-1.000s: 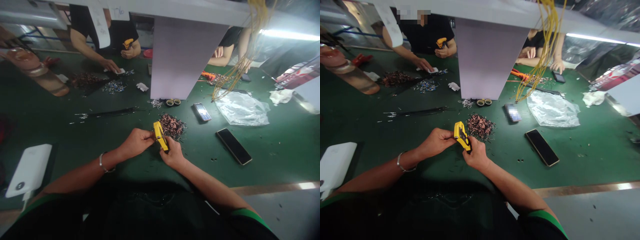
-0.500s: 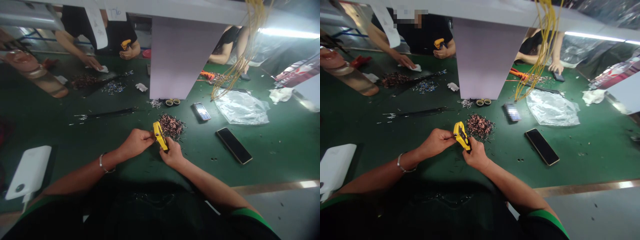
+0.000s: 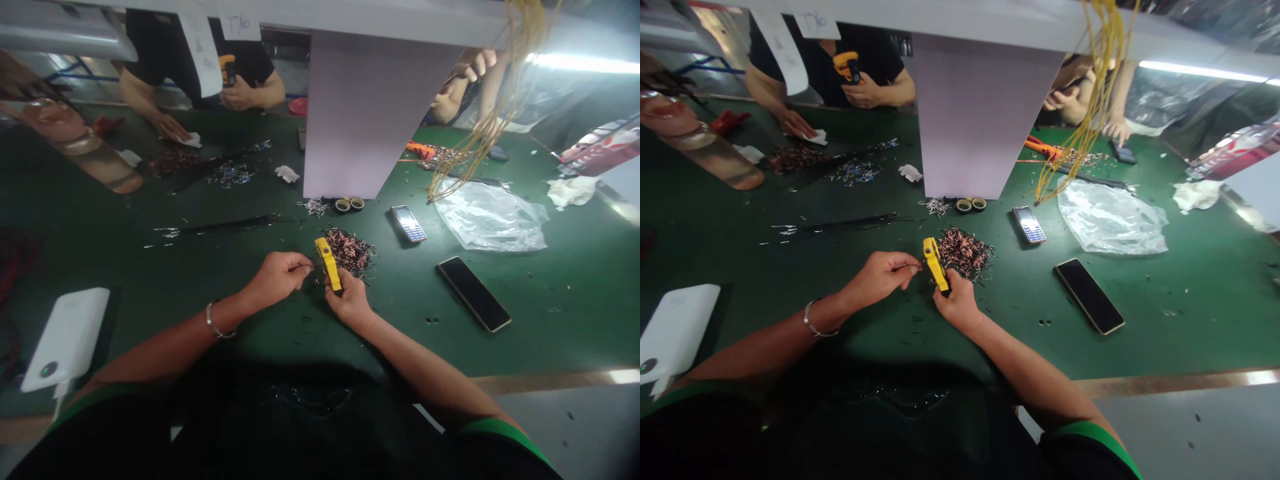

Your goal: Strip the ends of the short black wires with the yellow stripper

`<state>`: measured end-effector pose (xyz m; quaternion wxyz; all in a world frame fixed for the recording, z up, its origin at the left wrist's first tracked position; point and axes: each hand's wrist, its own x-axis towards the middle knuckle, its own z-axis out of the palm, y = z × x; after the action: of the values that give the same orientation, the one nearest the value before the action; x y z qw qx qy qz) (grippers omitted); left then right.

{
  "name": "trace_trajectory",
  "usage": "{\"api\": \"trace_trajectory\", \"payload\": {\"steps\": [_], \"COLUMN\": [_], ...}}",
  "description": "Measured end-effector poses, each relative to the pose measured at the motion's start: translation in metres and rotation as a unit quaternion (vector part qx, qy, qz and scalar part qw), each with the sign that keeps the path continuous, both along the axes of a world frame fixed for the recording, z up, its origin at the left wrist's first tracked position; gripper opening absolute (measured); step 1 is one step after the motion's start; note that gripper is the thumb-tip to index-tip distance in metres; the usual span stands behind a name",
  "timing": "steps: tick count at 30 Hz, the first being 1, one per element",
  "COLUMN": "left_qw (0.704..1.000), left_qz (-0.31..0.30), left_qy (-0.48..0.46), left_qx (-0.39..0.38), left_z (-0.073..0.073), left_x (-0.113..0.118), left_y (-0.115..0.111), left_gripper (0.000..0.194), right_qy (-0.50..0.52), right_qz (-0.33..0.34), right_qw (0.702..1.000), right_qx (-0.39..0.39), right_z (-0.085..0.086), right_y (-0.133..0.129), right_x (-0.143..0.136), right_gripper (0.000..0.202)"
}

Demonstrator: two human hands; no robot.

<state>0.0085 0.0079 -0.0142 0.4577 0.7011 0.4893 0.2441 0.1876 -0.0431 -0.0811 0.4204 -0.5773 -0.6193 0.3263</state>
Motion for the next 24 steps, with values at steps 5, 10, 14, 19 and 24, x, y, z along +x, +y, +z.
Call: {"api": "trace_trajectory", "payload": {"steps": [5,10,14,19,24], "left_qw": [0.999,0.997,0.996,0.994,0.995], "left_qz": [0.046,0.072,0.076,0.09,0.089], "left_qy": [-0.002,-0.032,-0.046,-0.054,-0.031], "left_qx": [0.007,-0.024,-0.011,0.015,0.037], "left_z": [0.008,0.008,0.006,0.01,0.009], "left_x": [-0.003,-0.005,-0.005,-0.007,-0.009], "left_y": [0.006,0.01,0.007,0.003,0.005], "left_gripper": [0.018,0.017,0.015,0.015,0.016], "right_qy": [0.181,0.251,0.257,0.299,0.304], "right_qz": [0.02,0.105,0.12,0.152,0.163], "right_qw": [0.978,0.954,0.95,0.927,0.921], "right_qx": [-0.101,-0.124,-0.132,-0.168,-0.182], "right_z": [0.007,0.02,0.023,0.021,0.017], "right_y": [0.003,0.002,0.0,-0.001,-0.002], "right_x": [0.007,0.012,0.012,0.011,0.01], "right_gripper": [0.018,0.029,0.034,0.036,0.04]}}
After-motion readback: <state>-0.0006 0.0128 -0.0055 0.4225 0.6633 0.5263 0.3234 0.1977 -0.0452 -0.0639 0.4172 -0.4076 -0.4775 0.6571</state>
